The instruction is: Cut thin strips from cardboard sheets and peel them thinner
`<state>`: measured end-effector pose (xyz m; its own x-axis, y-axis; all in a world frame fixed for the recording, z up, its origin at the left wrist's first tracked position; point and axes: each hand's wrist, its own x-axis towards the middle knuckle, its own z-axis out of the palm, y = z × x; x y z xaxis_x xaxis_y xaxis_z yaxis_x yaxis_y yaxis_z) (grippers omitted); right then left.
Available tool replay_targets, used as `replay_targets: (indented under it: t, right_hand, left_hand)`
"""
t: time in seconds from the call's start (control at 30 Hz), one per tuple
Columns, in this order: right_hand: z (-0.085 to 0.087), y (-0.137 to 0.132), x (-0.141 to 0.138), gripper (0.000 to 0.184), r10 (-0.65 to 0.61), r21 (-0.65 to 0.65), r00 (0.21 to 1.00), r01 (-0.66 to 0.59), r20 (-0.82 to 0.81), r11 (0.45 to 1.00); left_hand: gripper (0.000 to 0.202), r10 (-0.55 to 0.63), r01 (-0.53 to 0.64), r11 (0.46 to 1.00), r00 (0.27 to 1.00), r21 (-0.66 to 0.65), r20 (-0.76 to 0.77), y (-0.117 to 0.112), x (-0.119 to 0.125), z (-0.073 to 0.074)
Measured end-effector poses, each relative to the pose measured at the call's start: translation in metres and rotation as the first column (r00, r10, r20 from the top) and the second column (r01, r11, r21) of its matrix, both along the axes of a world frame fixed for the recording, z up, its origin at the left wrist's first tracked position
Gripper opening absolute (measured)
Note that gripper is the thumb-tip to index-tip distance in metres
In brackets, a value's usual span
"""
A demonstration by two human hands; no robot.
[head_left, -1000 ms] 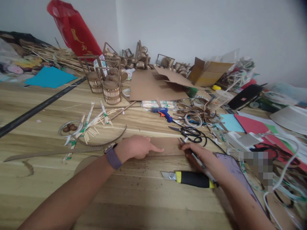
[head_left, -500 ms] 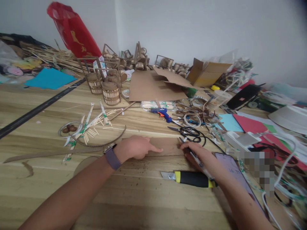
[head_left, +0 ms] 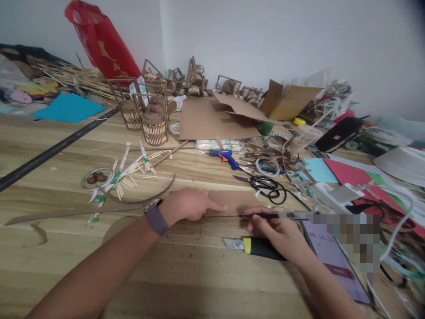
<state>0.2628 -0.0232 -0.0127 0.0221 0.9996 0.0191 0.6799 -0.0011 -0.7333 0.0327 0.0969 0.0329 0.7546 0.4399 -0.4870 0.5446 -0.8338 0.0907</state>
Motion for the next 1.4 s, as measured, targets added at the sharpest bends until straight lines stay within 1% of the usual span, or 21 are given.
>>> replay_targets:
  t: [0.13,0.27,0.43,0.53,0.6,0.67,0.77,0.87,0.93,1.0,1.07,1.17,1.23,1.27,1.3,1.33,1.37,1.4]
  right_hand:
    - [-0.002,0.003,-0.004,0.045,0.022,-0.002,1.0,-0.022,-0.01,1.0]
    - [-0.001,0.002,0.004,0.044,-0.002,-0.008,0.999,0.003,0.049,1.0]
    - [0.005,-0.004,0.031,0.045,-0.109,0.005,0.975,0.11,0.194,0.994]
    - [0.012,-0.008,0.047,0.043,-0.178,0.04,0.947,0.174,0.267,0.984]
    - [0.017,-0.011,0.052,0.042,-0.227,0.077,0.927,0.213,0.3,0.974]
    - [0.021,-0.012,0.051,0.042,-0.25,0.103,0.916,0.229,0.315,0.968]
    - [0.022,-0.01,0.038,0.043,-0.217,0.107,0.928,0.193,0.303,0.975]
    - [0.017,-0.003,0.021,0.045,-0.167,0.094,0.945,0.146,0.281,0.985]
    - [0.012,0.001,0.015,0.046,-0.151,0.081,0.948,0.133,0.28,0.988]
    - [0.008,0.003,0.017,0.048,-0.152,0.068,0.944,0.138,0.292,0.988]
    - [0.008,0.002,0.026,0.048,-0.175,0.067,0.932,0.162,0.317,0.984]
    - [0.01,-0.004,0.042,0.046,-0.222,0.086,0.91,0.205,0.35,0.975]
    - [0.012,-0.008,0.044,0.044,-0.25,0.126,0.903,0.219,0.349,0.968]
    - [0.012,-0.008,0.042,0.038,-0.26,0.182,0.901,0.207,0.347,0.961]
    - [0.012,-0.007,0.036,0.033,-0.23,0.237,0.907,0.152,0.351,0.96]
    - [0.011,-0.003,0.029,0.03,-0.17,0.286,0.916,0.064,0.364,0.956]
    - [0.01,0.001,0.02,0.029,-0.053,0.291,0.921,-0.067,0.387,0.954]
    - [0.009,0.007,0.012,0.029,0.085,0.264,0.91,-0.207,0.407,0.942]
  left_hand:
    - [0.069,0.006,-0.006,1.0,1.0,-0.002,-0.001,0.0,0.0,0.0]
    - [0.07,0.01,-0.01,1.0,1.0,-0.007,-0.01,0.0,0.0,0.001]
    - [0.071,0.012,-0.013,1.0,1.0,-0.012,-0.009,0.0,0.0,0.001]
    - [0.073,0.014,-0.014,1.0,1.0,-0.012,-0.002,0.0,0.0,0.001]
    - [0.074,0.013,-0.013,1.0,1.0,-0.013,0.007,0.0,0.0,0.0]
    - [0.073,0.013,-0.013,1.0,1.0,-0.012,0.02,0.0,0.0,-0.001]
    - [0.073,0.012,-0.012,1.0,0.999,-0.008,0.034,0.0,0.0,-0.002]
    - [0.074,0.01,-0.01,1.0,0.999,-0.007,0.033,0.0,-0.001,-0.004]
    - [0.074,0.008,-0.007,1.0,0.999,-0.009,0.033,0.001,-0.001,-0.005]
    - [0.074,0.007,-0.006,1.0,0.999,-0.01,0.039,0.001,-0.001,-0.006]
    - [0.074,0.007,-0.007,1.0,0.999,-0.011,0.052,0.002,-0.001,-0.006]
    - [0.071,0.01,-0.009,1.0,0.998,-0.018,0.063,0.002,-0.001,-0.005]
    - [0.071,0.011,-0.01,1.0,0.998,-0.024,0.062,0.002,-0.002,-0.005]
    - [0.071,0.011,-0.009,1.0,0.998,-0.028,0.062,0.002,-0.002,-0.004]
    - [0.072,0.01,-0.008,0.999,0.998,-0.032,0.065,0.003,-0.002,-0.005]
    - [0.072,0.008,-0.006,0.999,0.998,-0.035,0.069,0.003,-0.002,-0.005]
    - [0.072,0.006,-0.003,0.999,0.997,-0.038,0.075,0.004,-0.001,-0.006]
    - [0.071,0.003,0.001,0.999,0.997,-0.041,0.083,0.006,-0.001,-0.007]
